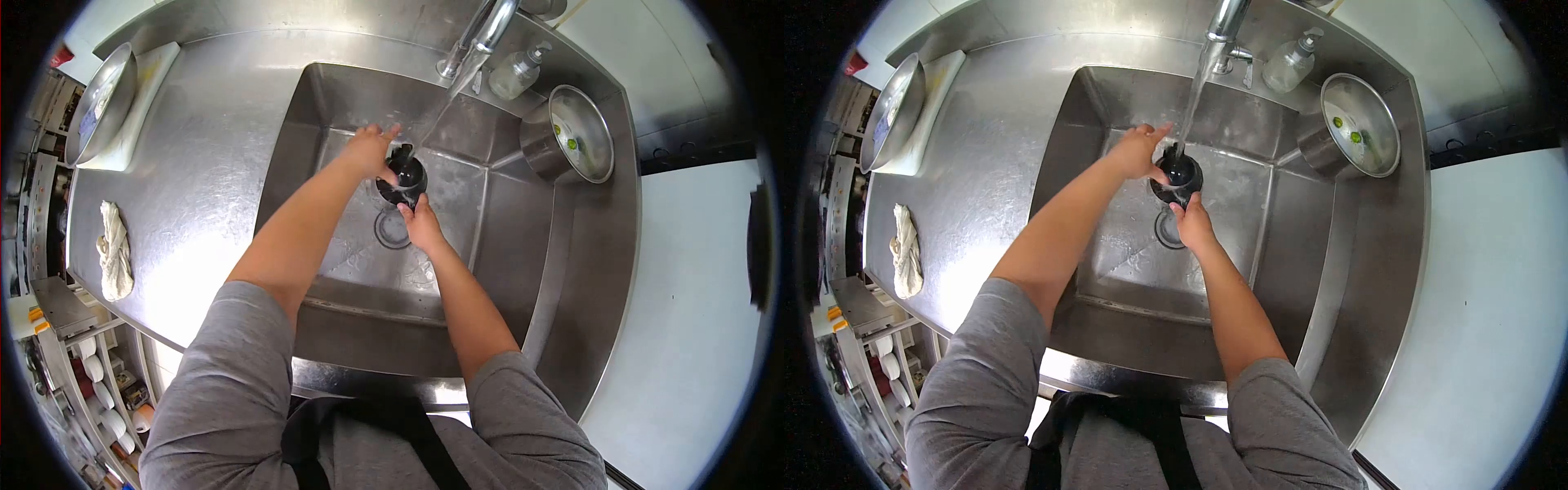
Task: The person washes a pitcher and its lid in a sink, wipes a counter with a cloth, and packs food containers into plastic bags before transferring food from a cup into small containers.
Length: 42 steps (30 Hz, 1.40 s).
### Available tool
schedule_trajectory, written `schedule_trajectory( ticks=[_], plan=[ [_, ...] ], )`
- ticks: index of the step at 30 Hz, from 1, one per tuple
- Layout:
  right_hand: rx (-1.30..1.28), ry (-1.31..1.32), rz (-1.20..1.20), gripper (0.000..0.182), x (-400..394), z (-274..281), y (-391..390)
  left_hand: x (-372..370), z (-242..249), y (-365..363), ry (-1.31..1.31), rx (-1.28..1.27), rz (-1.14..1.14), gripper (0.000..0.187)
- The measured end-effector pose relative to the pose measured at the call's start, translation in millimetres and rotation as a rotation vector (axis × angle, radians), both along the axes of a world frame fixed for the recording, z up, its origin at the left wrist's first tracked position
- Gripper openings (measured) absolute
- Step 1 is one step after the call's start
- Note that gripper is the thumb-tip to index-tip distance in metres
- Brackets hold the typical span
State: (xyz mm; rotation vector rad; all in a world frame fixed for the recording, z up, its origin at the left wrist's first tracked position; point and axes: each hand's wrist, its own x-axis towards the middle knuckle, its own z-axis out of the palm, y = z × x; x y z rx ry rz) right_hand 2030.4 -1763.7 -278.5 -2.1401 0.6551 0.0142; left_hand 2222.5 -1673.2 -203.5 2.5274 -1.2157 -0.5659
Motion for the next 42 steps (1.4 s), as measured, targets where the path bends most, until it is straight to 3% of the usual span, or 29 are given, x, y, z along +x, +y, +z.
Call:
schedule_trajectory(
  ticks=[1,2,4,5,6,8,9,11,12,14,15,17,18,20,21,22,23,24,26,27,29,30,31,32,33,35,38,40,42],
  plan=[
    [0.009,0.031,-0.023,0.049,-1,3,2,6,4,2,-0.108,0.05,-0.098,0.072],
    [0.017,0.059,-0.043,0.049,0,8,3,3,7,-1,-0.11,0.05,-0.098,0.072],
    [0.022,0.088,-0.05,0.048,3,6,3,-8,0,-21,0.121,-0.089,-0.055,0.049],
    [0.028,0.122,-0.057,0.047,3,3,3,-24,-7,-32,0.013,-0.106,-0.036,0.034],
    [0.027,0.122,-0.059,0.047,2,-4,3,-44,12,-31,-0.026,-0.277,-0.092,0.031],
    [0.045,-0.135,-0.003,0.047,0,-21,0,-61,14,-42,0.049,-0.139,-0.218,0.025],
    [0.042,-0.136,0.0,0.047,1,-24,-2,-65,10,-37,0.048,-0.142,-0.216,0.025],
    [0.075,-0.136,0.15,0.048,0,-27,-7,-67,-7,-22,-0.082,-0.222,-0.492,0.023],
    [0.075,-0.136,0.155,0.048,0,-18,-5,-62,-15,-12,-0.083,-0.221,-0.487,0.023],
    [0.067,0.031,-0.035,0.047,1,8,4,-43,-30,15,-0.362,-0.668,-0.622,0.025],
    [0.072,0.031,-0.038,0.047,1,6,5,-34,-26,28,-0.359,-0.664,-0.626,0.025],
    [-0.001,0.013,-0.035,0.048,3,-1,7,-17,-8,45,-0.354,-0.565,-0.335,0.026],
    [0.003,0.014,-0.039,0.048,3,-2,10,-16,-4,40,-0.35,-0.562,-0.338,0.026],
    [0.091,0.015,-0.02,0.052,8,-3,19,-20,2,20,-0.174,-0.217,0.18,0.024],
    [0.09,0.012,-0.015,0.052,11,-12,22,-25,3,5,-0.04,-0.024,0.091,0.031],
    [0.143,-0.029,-0.009,0.054,12,-30,24,-48,6,-5,0.018,-0.073,0.179,0.038],
    [0.197,-0.071,-0.003,0.055,14,-45,28,-62,-2,-12,-0.163,-0.089,0.086,0.039],
    [0.201,-0.074,0.002,0.055,15,-53,33,-70,5,-8,-0.167,-0.085,0.091,0.039],
    [0.01,-0.38,0.125,0.043,18,-68,40,-79,27,1,-0.227,0.09,-0.473,0.038],
    [-0.138,-0.366,0.185,0.046,22,-93,34,-77,20,9,-0.234,0.098,-0.47,0.038],
    [-0.069,-0.348,0.202,0.045,35,-77,37,-62,-2,40,0.007,-0.196,-0.386,0.033],
    [-0.01,-0.321,0.22,0.045,45,-60,39,-53,0,55,-0.005,-0.182,-0.39,0.033],
    [0.249,-0.171,0.065,0.043,56,-29,41,-43,4,70,-0.003,-0.17,-0.302,0.036],
    [0.26,-0.185,0.062,0.043,67,-10,43,-36,7,79,-0.003,-0.16,-0.215,0.042],
    [0.152,-0.056,0.078,0.042,76,0,42,-30,3,83,-0.012,-0.153,-0.219,0.042],
    [-0.153,0.102,0.219,0.048,85,8,34,-19,-6,80,-0.272,-0.368,0.253,0.065],
    [-0.329,-0.068,0.434,0.049,70,11,9,-7,3,51,-0.161,-0.246,0.289,0.082],
    [-0.226,-0.223,0.402,0.048,64,12,-14,3,2,37,-0.127,-0.108,0.291,0.08],
    [0.695,-0.104,-0.22,0.044,66,21,-32,13,6,40,-0.078,-0.046,0.232,0.069]
  ],
)
